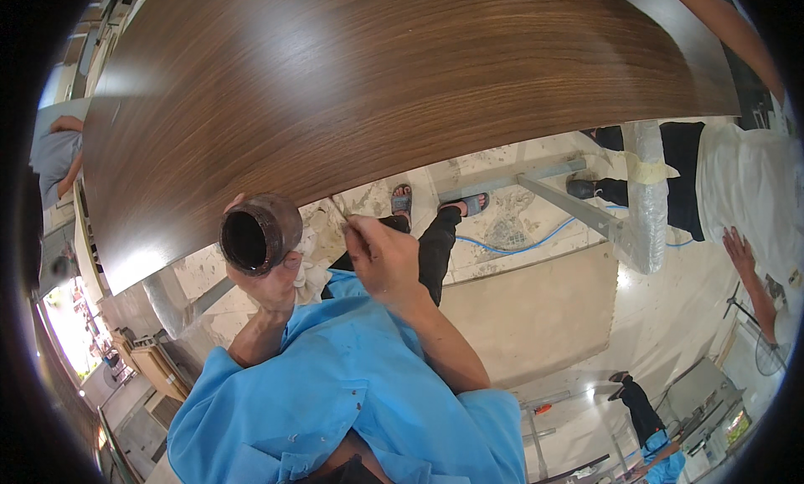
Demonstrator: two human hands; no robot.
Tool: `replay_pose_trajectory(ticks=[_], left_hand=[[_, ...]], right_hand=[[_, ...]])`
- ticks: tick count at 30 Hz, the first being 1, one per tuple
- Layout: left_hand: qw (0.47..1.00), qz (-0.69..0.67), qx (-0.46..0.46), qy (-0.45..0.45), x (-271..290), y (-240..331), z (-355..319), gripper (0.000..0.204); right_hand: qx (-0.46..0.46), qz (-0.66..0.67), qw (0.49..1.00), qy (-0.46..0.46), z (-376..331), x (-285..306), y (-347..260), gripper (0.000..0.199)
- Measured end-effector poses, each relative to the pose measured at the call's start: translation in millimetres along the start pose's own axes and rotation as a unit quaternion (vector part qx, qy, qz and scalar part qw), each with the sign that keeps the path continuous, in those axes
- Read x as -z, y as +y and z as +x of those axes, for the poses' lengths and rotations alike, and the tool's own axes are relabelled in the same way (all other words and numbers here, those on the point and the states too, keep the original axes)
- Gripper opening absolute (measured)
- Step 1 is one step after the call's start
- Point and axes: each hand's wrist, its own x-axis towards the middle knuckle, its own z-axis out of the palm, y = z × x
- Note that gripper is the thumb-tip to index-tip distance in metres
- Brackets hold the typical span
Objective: The person applies a dark liquid finish to the edge of a large wooden tabletop using a small brush and a cloth. They repeatedly dip the brush into a container, apply the finish along the edge, and wipe the surface with a cloth. Another person stands nearby and occasionally touches the table.
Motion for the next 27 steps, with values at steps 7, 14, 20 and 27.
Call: replay_pose_trajectory(ticks=[7, 14, 20, 27], left_hand=[[1.0, -0.004, 0.01, -0.001, -9, -1, 3, 0.095], [1.0, -0.013, 0.025, -0.002, -27, 5, 6, 0.096], [0.999, -0.016, 0.035, -0.018, -57, 8, 2, 0.094], [0.999, 0.0, 0.025, -0.028, -78, 12, -1, 0.094]], right_hand=[[-0.013, -0.103, 0.994, 0.038, 12, 45, 20, 0.015], [-0.114, -0.053, 0.973, 0.194, 39, 116, 40, 0.011], [-0.033, -0.118, 0.984, 0.126, 32, 112, 58, 0.012], [-0.098, -0.124, 0.969, 0.192, 47, 159, 74, 0.01]])
